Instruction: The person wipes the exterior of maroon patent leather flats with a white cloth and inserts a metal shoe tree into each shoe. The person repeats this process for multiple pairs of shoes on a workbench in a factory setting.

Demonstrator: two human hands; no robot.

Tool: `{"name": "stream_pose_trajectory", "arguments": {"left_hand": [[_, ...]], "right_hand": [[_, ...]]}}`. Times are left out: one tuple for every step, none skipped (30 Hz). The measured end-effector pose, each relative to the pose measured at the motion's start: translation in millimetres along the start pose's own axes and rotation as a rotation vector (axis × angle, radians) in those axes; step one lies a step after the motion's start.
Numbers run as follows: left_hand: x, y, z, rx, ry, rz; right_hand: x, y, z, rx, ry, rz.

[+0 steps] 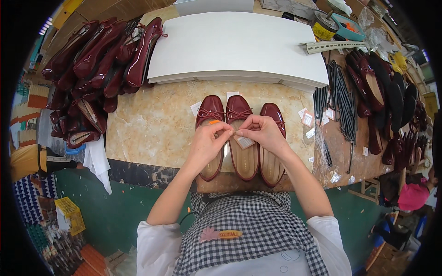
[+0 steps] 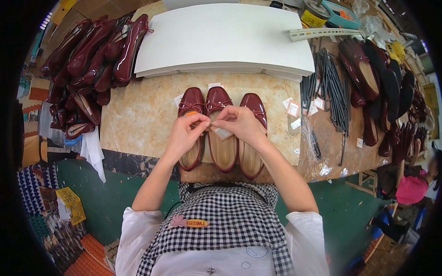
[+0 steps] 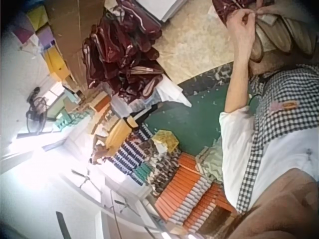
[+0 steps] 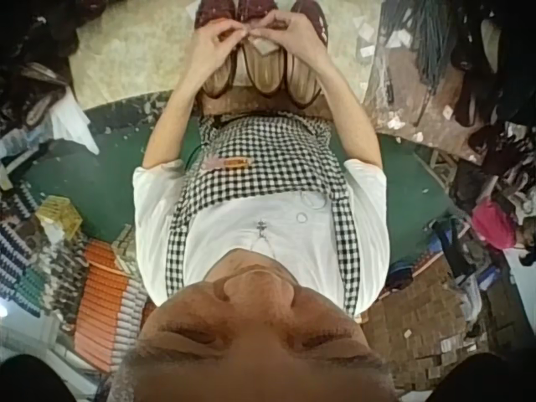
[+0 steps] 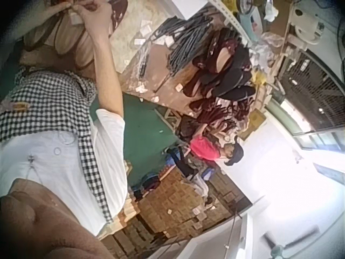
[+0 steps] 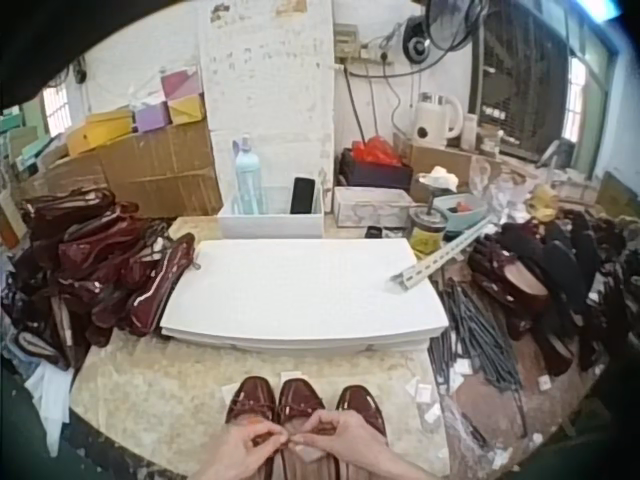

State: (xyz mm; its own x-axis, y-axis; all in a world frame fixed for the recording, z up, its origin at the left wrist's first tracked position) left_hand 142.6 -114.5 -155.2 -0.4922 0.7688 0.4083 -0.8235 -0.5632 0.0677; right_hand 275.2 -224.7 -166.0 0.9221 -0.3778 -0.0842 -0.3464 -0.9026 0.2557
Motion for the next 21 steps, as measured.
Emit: {"name": "stream_pose_trajectory", "arguments": {"left_hand": [[1, -1, 6, -0.017, -0.056, -0.006], [1, -1, 10, -0.034, -0.112, -0.011], [0, -2, 8, -0.027, -0.094, -0.014], [-1, -2, 5, -0.018, -0.076, -0.016], [-1, -2, 4, -0.011, -0.058, -0.018], [-1, -1, 4, -0.011, -0.086, -0.026], [0, -1, 9, -0.011, -0.114, -0.033], [0, -2, 13, -0.012, -0.142, -0.042], [1, -3, 18, -0.103, -0.238, -0.096], [8, -5, 22, -0.197, -0.337, -0.14], [11, -9, 28, -0.29, -0.436, -0.179], [16, -24, 43, -0.232, -0.619, -0.2], [22, -43, 63, -0.171, -0.803, -0.223], [27, -67, 90, -0.405, -0.866, 0.0], [31, -92, 114, -0.626, -0.925, 0.238], [30, -128, 117, -0.579, -0.993, 0.291], [27, -160, 113, -0.54, -1.049, 0.338], [25, -179, 95, -0.454, -1.08, 0.317], [23, -198, 72, -0.364, -1.11, 0.3], [19, -214, 57, -0.281, -1.132, 0.276], [15, -220, 54, -0.275, -1.081, 0.291]], "right_hand": [[-1, -1, 0, 0.002, 0.012, -0.002], [-1, -2, 0, 0.004, 0.025, -0.004], [-1, -2, -1, -0.001, 0.036, -0.006], [-2, -1, -2, -0.007, 0.047, -0.011], [-2, -1, -3, -0.012, 0.057, -0.015], [-2, 0, -4, -0.012, 0.077, -0.012], [-3, 0, -5, -0.011, 0.096, -0.011], [-4, 0, -7, -0.01, 0.115, -0.007], [-5, 6, -14, 0.06, 0.264, 0.028], [-11, 14, -27, 0.137, 0.417, 0.057], [-18, 23, -38, 0.218, 0.572, 0.086], [-27, 35, -44, 0.31, 0.762, 0.111], [-36, 49, -48, 0.396, 0.949, 0.14], [-38, 55, -46, 0.338, 0.96, 0.094], [-41, 59, -44, 0.291, 0.964, 0.035], [-47, 64, -45, 0.253, 0.971, -0.031], [-43, 69, -49, 0.262, 0.9, 0.041], [-35, 74, -56, 0.279, 0.829, 0.115], [-25, 78, -61, 0.299, 0.757, 0.183], [-12, 86, -62, 0.268, 0.68, 0.244], [2, 91, -58, 0.251, 0.616, 0.307]]}}
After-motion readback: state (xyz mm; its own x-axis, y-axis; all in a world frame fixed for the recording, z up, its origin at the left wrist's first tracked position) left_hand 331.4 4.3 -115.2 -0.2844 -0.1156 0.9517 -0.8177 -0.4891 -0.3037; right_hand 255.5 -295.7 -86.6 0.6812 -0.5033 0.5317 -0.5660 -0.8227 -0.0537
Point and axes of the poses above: each hand's wrist, its own y-axis away from the middle knuckle, its own x-axis out of the back of the hand, z = x × y, the point moved 5 cm from there along -y, towards the middle knuckle, and after that the axes turned 4 degrees about -y, right-handed, at the moved point
